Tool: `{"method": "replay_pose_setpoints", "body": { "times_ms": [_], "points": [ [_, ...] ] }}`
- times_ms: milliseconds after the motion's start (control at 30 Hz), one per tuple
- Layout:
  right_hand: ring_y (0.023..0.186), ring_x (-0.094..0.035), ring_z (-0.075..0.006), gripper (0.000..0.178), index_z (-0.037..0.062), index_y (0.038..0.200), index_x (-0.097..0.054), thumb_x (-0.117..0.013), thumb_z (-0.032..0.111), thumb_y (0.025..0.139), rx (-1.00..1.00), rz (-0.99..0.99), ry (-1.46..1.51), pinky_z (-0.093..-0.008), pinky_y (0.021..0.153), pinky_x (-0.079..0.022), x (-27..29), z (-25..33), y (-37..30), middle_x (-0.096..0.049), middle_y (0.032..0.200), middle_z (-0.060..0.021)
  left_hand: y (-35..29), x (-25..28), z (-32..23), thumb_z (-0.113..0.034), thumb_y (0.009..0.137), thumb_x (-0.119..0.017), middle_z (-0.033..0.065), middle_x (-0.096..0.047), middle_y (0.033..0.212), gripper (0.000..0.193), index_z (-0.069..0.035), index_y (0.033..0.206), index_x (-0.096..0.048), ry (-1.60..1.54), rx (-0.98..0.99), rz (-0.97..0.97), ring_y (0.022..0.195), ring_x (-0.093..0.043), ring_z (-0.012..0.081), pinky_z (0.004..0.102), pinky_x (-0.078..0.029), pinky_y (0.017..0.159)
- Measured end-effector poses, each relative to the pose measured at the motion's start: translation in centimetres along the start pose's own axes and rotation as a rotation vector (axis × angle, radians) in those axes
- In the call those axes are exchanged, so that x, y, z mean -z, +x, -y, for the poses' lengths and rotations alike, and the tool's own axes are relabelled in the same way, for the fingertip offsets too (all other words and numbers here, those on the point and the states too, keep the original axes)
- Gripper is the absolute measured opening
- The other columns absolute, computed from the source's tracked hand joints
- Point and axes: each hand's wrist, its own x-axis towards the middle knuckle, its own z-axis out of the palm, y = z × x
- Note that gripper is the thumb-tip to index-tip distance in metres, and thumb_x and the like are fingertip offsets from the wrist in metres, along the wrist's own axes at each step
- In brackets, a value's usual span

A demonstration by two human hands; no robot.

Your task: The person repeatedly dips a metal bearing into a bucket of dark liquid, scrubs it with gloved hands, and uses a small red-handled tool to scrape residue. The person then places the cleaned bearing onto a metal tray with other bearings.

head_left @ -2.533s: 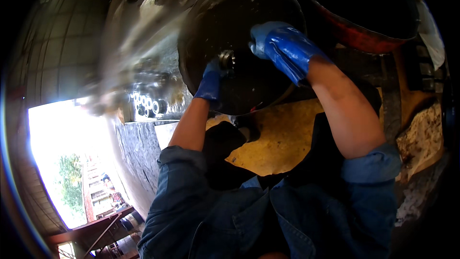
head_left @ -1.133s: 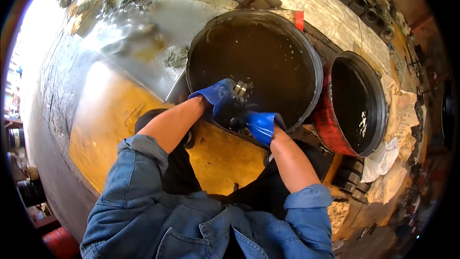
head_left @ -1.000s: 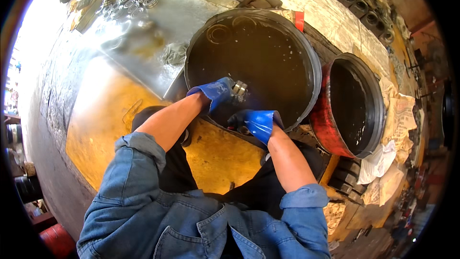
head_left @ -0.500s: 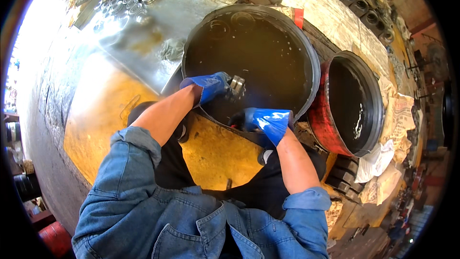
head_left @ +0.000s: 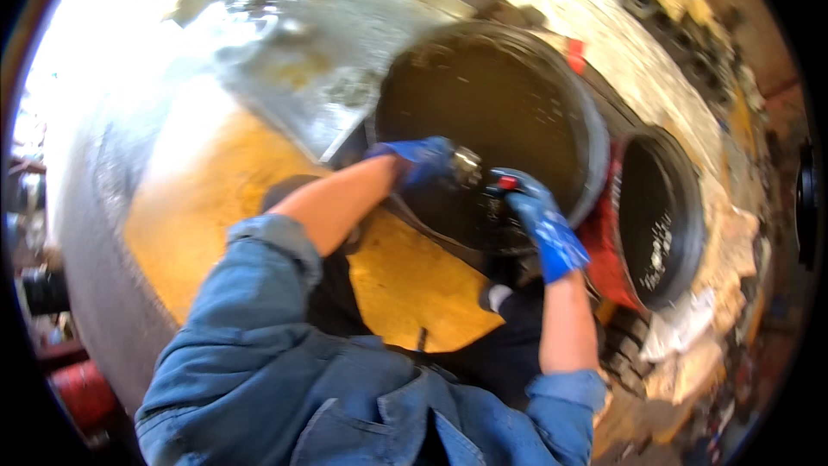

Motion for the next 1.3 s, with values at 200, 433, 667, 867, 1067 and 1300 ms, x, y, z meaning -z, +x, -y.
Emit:
{"method": "replay_pose_setpoints", "body": {
  "times_ms": [200, 433, 667, 867, 1067, 1300],
  "points": [
    [0.114, -0.065, -0.0208, 0.057, 0.0017, 0.139, -0.057, -0.051, -0.012, 0.084, 0.07, -0.087, 0.321, -0.0321, 0.098, -0.051, 1.1, -5.0, 1.0, -0.065, 0.127, -0.0112, 4.7, -2.4, 1.7, -0.007, 0.083, -0.071, 0.0096, -0.071, 0.081, 0.016, -0.002, 0.098, -0.075, -0.329, 0.229, -0.043, 0.071, -0.065, 0.0164, 0.0323, -0.051, 0.063],
    [0.102, -0.063, -0.01, 0.05, 0.007, 0.131, -0.063, -0.05, -0.013, 0.088, 0.05, 0.044, 0.222, -0.0244, 0.088, -0.051, -0.1, -5.9, 1.1, -0.068, 0.117, -0.0048, 2.4, -2.9, -0.6, 0.002, 0.078, -0.065, 0.006, -0.067, 0.072, 0.013, -0.001, 0.087, -0.073, -0.363, 0.133, -0.172, 0.064, -0.059, 0.0164, 0.0325, -0.045, 0.058],
    [0.116, -0.062, -0.02, 0.043, 0.0009, 0.125, -0.066, -0.048, -0.009, 0.087, 0.113, 0.05, -0.062, -0.0332, 0.103, -0.049, -1.6, -6.5, 0.6, -0.067, 0.121, -0.0105, 1.3, -3.7, -3.0, -0.002, 0.082, -0.067, 0.01, -0.069, 0.083, 0.018, -0.003, 0.1, -0.072, -0.327, 0.163, -0.202, 0.074, -0.063, 0.0179, 0.0346, -0.05, 0.064],
    [0.119, -0.063, -0.0293, 0.041, 0.0008, 0.127, -0.065, -0.053, -0.003, 0.088, 0.216, 0.007, -0.255, -0.0389, 0.106, -0.047, -3.1, -6.7, 1.2, -0.067, 0.124, -0.0169, -0.1, -3.9, -2.6, -0.02, 0.094, -0.065, 0.0218, -0.072, 0.084, 0.022, 0.0, 0.092, -0.073, -0.224, 0.222, -0.375, 0.077, -0.071, 0.029, 0.0416, -0.053, 0.068],
    [0.127, -0.059, -0.03, 0.039, -0.0002, 0.135, -0.059, -0.06, 0.011, 0.098, 0.208, -0.072, -0.298, -0.0374, 0.111, -0.044, -0.6, -9.4, -0.5, -0.064, 0.134, -0.0187, 2.6, -3.1, -2.3, -0.015, 0.084, -0.078, 0.007, -0.071, 0.083, 0.017, 0.0, 0.092, -0.075, -0.541, -0.181, -0.049, 0.082, -0.062, 0.0122, 0.0331, -0.053, 0.074],
    [0.118, -0.064, -0.0351, 0.039, 0.0069, 0.132, -0.062, -0.063, 0.022, 0.095, 0.049, 0.063, -0.411, -0.041, 0.101, -0.05, -1.4, -4.3, 1.3, -0.067, 0.126, -0.0194, 5.9, -2.8, 5.3, -0.006, 0.088, -0.073, 0.007, -0.074, 0.108, 0.033, -0.006, 0.121, -0.071, -0.405, 0.019, 0.029, 0.097, -0.064, 0.0138, 0.0316, -0.054, 0.088]
  ]
}}
